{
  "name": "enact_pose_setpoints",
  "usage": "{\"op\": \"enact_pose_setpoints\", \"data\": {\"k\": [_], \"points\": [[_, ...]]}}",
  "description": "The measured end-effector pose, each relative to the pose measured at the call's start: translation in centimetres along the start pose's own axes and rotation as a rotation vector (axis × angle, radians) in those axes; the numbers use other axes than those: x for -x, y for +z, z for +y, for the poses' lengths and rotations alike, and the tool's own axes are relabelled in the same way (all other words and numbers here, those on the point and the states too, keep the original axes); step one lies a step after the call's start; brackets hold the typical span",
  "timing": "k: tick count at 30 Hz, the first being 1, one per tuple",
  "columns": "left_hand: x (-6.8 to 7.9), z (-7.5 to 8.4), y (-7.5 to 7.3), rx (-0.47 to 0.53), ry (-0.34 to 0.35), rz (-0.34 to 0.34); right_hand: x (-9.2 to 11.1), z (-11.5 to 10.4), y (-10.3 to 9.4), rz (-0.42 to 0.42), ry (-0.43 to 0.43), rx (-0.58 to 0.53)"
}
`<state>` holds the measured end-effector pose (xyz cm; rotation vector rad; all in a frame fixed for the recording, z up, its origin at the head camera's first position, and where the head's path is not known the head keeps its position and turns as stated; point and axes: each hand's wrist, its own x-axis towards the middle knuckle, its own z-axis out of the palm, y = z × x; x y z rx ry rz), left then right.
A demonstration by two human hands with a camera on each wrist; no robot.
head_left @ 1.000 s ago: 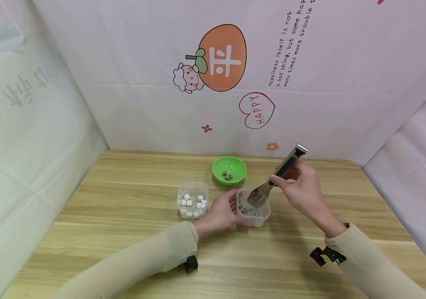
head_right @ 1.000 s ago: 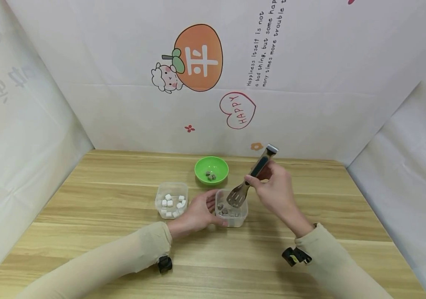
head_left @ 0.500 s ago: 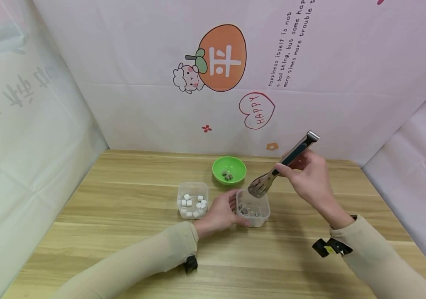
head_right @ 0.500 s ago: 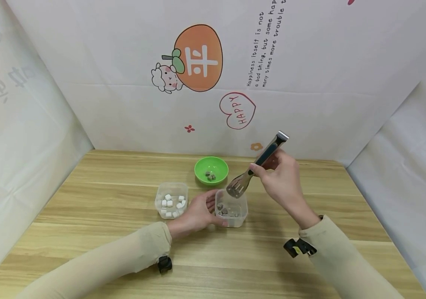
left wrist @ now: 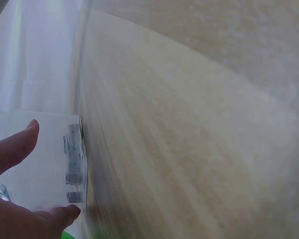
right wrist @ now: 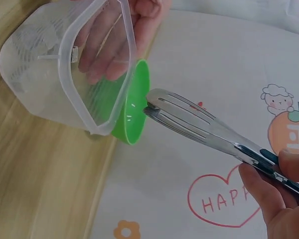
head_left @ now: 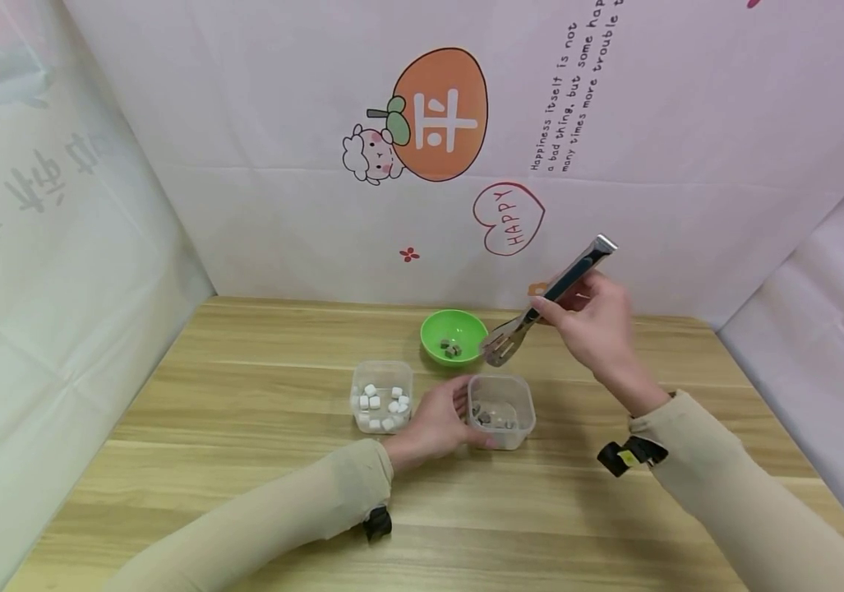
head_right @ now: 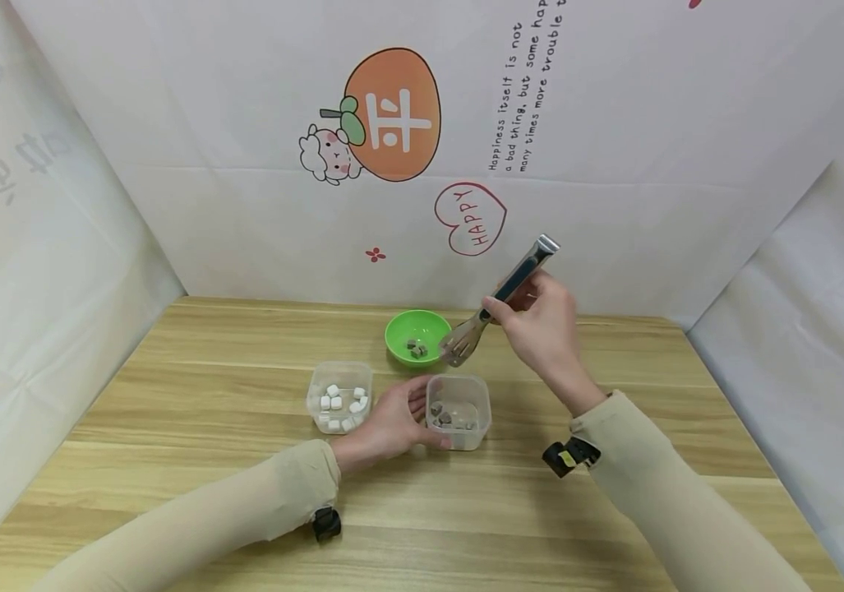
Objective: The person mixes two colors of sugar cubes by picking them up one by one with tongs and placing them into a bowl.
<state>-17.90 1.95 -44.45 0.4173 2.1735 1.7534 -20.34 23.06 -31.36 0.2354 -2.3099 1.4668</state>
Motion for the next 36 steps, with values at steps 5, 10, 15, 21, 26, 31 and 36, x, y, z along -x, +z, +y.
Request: {"op": "enact_pose_setpoints", "data": {"k": [5,10,15,21,26,31,36], "points": [[0.0,0.0,0.0,-0.007,0.005,0.002,-0.8,0.7,1.4,0.000,0.017,-0.041],[0.0,0.1,0.0,0.005,0.020,0.007,-1.8,1.3,2.7,0.012,0.006,-0.020],[0.0,0.0,0.1,0.011,0.018,0.012,-2.9,1.7,3.9,0.039,-0.007,0.026],[0.0,0.0,-0.1,0.011,0.016,0.007,-3.9,1.8,5.0,0.049,0.023,0.088],[0.0,0.1,-0.3,0.002,0.022,-0.003,-4.2,2.0,5.8,0.045,0.045,0.125],[-0.1,0.1,-0.4,-0.003,0.021,-0.006,-4.3,2.5,6.2,0.050,0.051,0.139],[0.0,0.2,-0.4,-0.006,0.009,-0.007,-4.2,3.2,6.4,0.061,0.058,0.138]]}}
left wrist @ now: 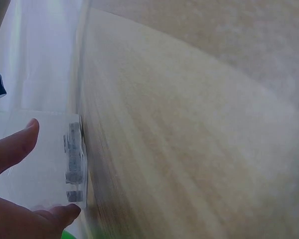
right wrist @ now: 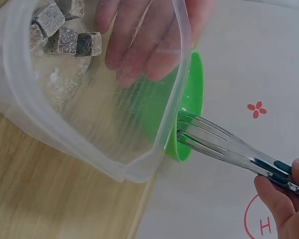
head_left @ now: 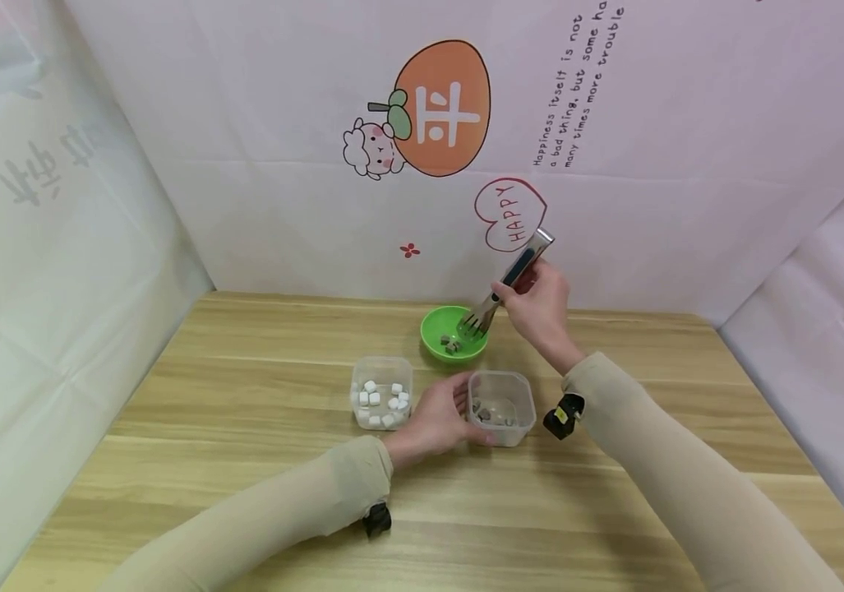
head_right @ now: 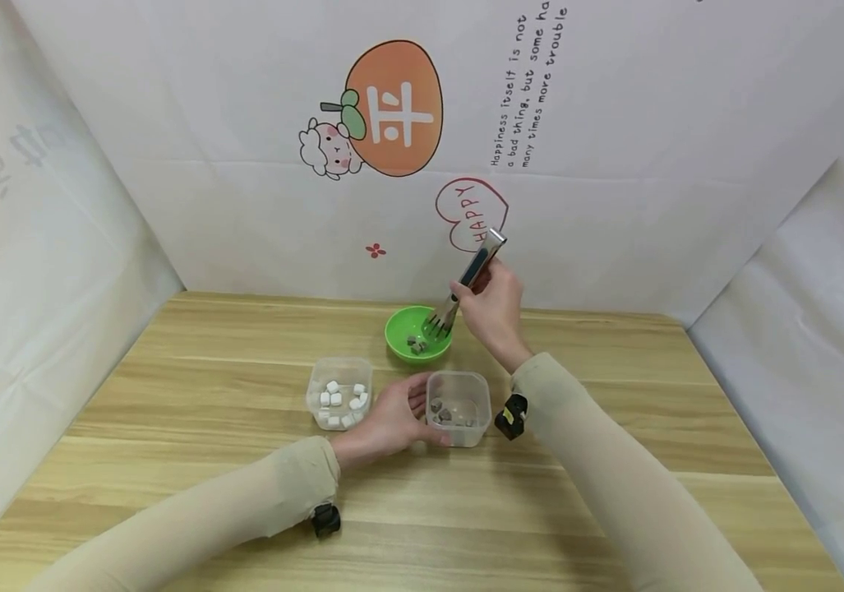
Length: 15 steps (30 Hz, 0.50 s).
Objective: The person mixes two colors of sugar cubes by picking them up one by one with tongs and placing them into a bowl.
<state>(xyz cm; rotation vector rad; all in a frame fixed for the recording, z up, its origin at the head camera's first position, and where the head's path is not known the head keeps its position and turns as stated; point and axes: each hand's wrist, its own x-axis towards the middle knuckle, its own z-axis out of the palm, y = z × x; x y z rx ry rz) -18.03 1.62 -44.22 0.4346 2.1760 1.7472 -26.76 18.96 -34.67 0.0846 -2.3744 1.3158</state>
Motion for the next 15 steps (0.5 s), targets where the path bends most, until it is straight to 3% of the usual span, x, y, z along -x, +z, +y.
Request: {"op": "enact_pose_setpoints", "data": {"k": [15], "points": [[0.06,0.05,-0.03,-0.016,0.004,-0.002,0.03,-0.07,0.41,0.017,-0.018,-0.003]]}}
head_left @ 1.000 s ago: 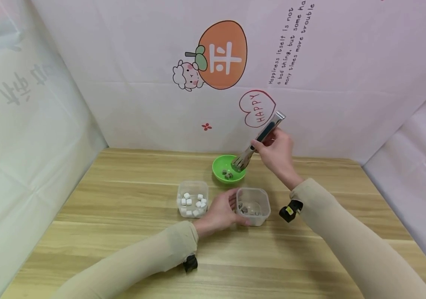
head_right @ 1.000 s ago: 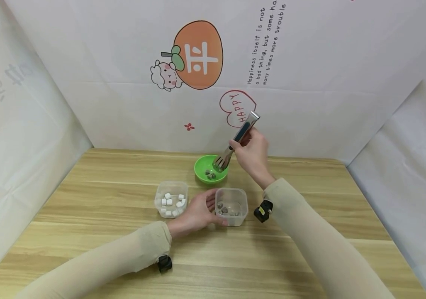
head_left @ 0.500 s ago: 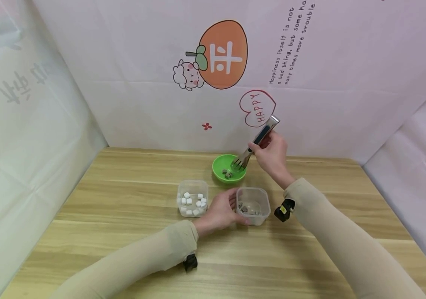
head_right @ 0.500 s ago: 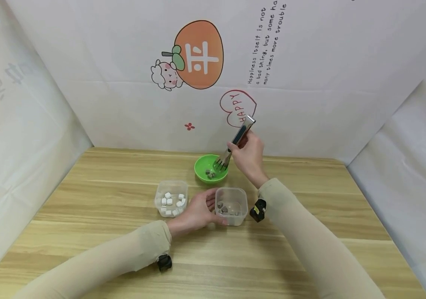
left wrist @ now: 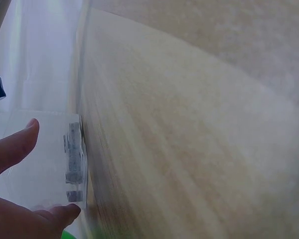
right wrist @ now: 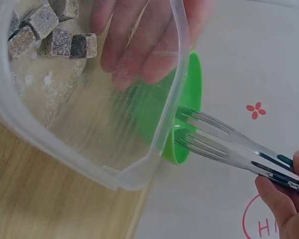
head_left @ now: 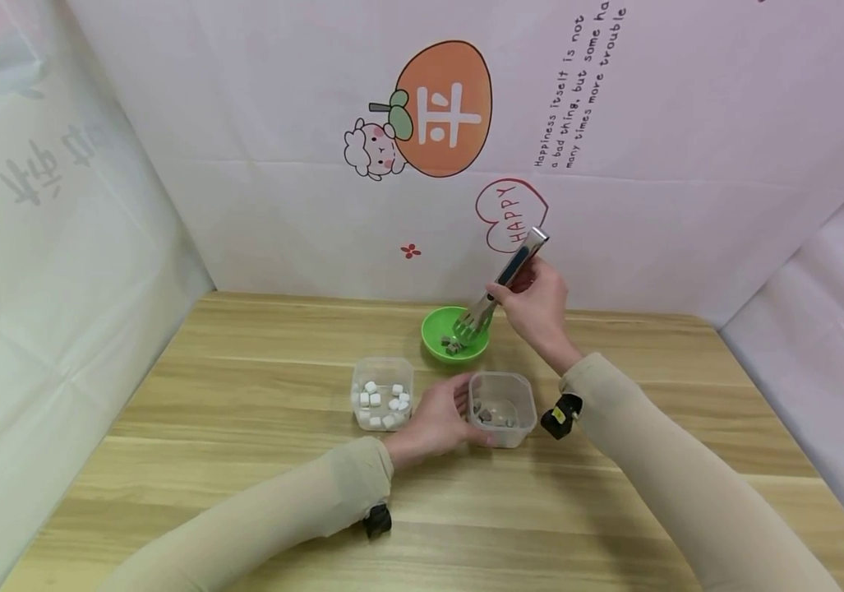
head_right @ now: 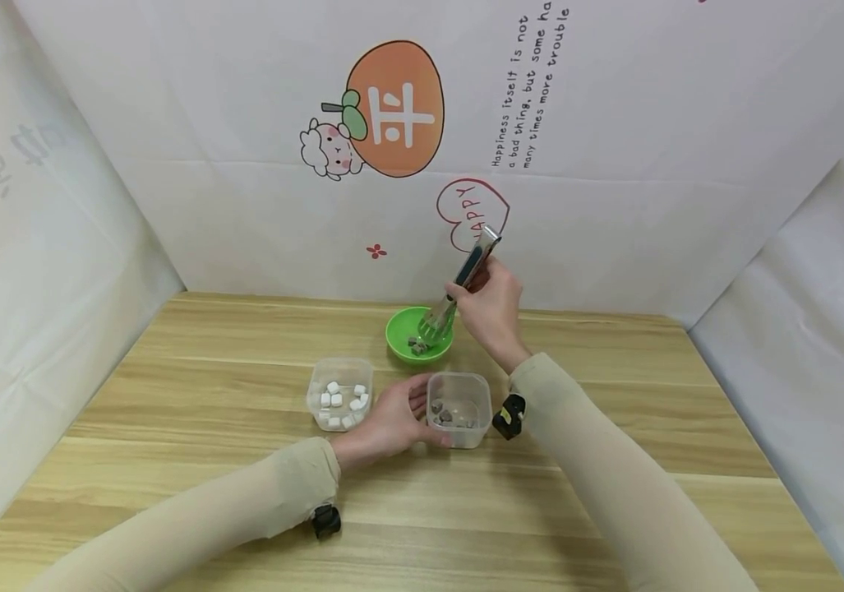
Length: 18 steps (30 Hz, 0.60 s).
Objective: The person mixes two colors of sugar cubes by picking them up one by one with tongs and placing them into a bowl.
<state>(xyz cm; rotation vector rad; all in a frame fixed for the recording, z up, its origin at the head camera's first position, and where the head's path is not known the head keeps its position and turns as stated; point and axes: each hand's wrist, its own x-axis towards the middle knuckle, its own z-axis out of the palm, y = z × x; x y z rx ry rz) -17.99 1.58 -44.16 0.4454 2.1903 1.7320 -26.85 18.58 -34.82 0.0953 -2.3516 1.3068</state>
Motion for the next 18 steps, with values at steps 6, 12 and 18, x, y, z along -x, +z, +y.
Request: {"op": "enact_pose_setpoints", "data": {"k": [6,12,18], "points": [[-0.1,-0.1,0.1,-0.006,0.003,0.005,0.4,-0.4,-1.2,-0.002,-0.001,-0.007],[-0.2,-0.3,0.1,0.022,0.008,-0.003,1.1,-1.0,-2.7,-0.046,0.023,-0.078],[-0.2,-0.2,0.0,0.023,0.014,-0.009,2.0,-1.9,-3.8,-0.069,0.021,-0.093]]}}
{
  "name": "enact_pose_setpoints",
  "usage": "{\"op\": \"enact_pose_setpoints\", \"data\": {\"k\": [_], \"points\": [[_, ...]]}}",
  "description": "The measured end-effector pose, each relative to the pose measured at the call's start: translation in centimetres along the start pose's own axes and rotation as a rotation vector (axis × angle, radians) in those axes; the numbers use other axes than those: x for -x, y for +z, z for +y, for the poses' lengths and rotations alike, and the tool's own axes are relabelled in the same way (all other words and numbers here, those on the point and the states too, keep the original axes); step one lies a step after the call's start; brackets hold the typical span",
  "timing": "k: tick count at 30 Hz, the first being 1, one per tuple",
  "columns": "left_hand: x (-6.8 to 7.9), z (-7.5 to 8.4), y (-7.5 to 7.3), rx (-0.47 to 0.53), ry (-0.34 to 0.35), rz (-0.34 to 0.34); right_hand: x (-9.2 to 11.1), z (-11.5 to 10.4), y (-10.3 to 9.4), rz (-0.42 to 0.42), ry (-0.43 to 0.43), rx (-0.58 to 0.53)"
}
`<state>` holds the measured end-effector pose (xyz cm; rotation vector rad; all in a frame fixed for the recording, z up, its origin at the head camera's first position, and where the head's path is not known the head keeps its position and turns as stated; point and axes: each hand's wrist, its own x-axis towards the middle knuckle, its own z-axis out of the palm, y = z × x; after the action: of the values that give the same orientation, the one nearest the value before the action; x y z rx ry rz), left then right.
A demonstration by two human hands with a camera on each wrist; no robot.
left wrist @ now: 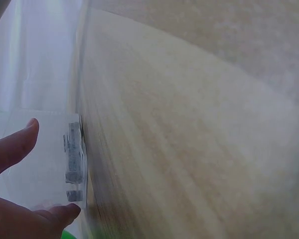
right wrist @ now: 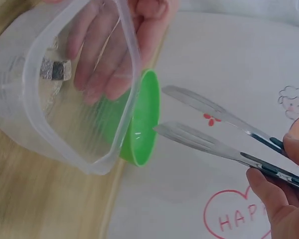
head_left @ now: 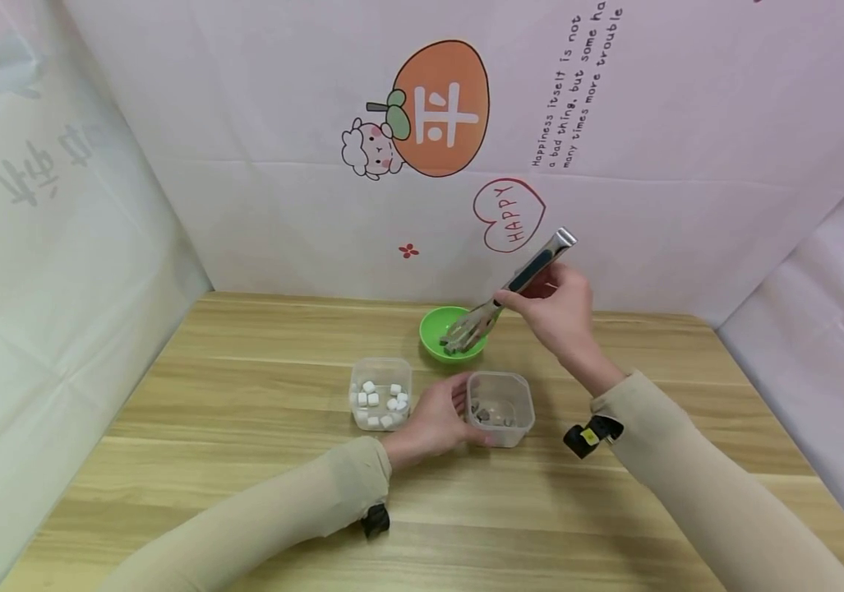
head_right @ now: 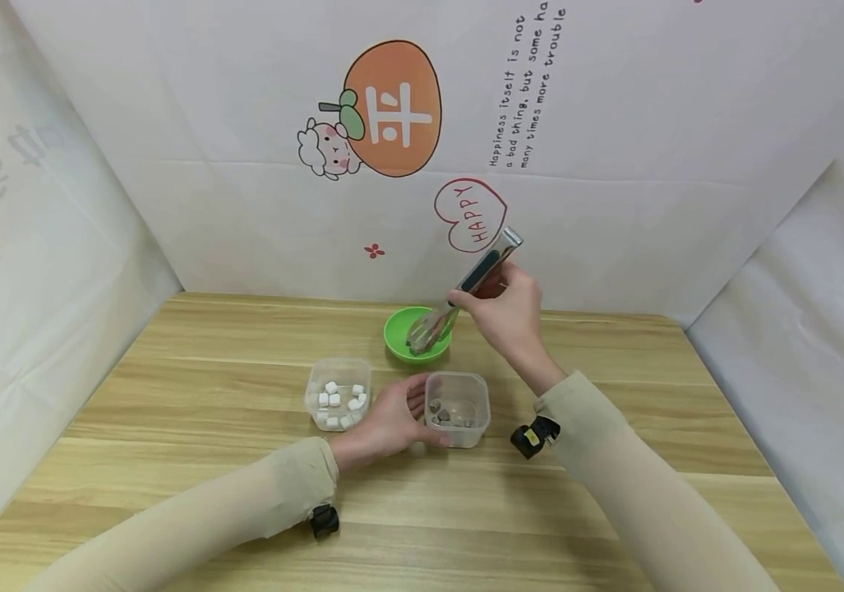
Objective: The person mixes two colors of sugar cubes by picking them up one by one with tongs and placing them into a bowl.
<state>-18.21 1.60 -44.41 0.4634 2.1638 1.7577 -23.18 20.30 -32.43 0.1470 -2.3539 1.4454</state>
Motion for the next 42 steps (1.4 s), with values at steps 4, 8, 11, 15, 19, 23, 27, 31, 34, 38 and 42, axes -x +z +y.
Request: {"op": "enact_pose_setpoints", "data": {"k": [4,8,11,15,19,23,27,31,34,38,42], "points": [[0.0,-0.1,0.0,-0.010,0.005,0.004,0.7,-0.6,-0.7,-0.008,-0.028,-0.010],[0.0,-0.1,0.1,-0.011,-0.006,0.004,1.5,-0.8,-1.5,-0.022,-0.054,-0.010],[0.0,-0.1,0.1,0.002,-0.013,0.002,2.1,-0.7,-2.2,-0.032,-0.073,-0.016],[0.1,0.0,0.1,0.025,-0.018,0.004,2.6,-0.5,-3.1,-0.033,-0.084,-0.018],[0.0,0.0,0.1,0.034,-0.015,0.001,3.1,-0.4,-3.9,-0.034,-0.085,-0.014],[0.1,0.1,0.0,0.025,-0.019,-0.001,3.8,-0.3,-4.5,-0.050,-0.105,-0.052],[0.1,0.2,0.0,0.016,-0.030,0.002,4.6,-0.1,-5.0,-0.066,-0.130,-0.067],[0.1,0.1,0.1,0.019,-0.032,0.008,5.2,0.1,-5.4,-0.083,-0.138,-0.052],[0.1,0.1,0.1,0.018,-0.029,0.008,5.5,0.4,-5.4,-0.092,-0.135,-0.054],[0.1,0.0,0.2,0.007,-0.026,0.008,6.0,0.8,-5.2,-0.092,-0.138,-0.054],[0.0,0.0,0.2,0.003,-0.024,0.011,6.4,1.2,-4.8,-0.087,-0.173,-0.039]]}}
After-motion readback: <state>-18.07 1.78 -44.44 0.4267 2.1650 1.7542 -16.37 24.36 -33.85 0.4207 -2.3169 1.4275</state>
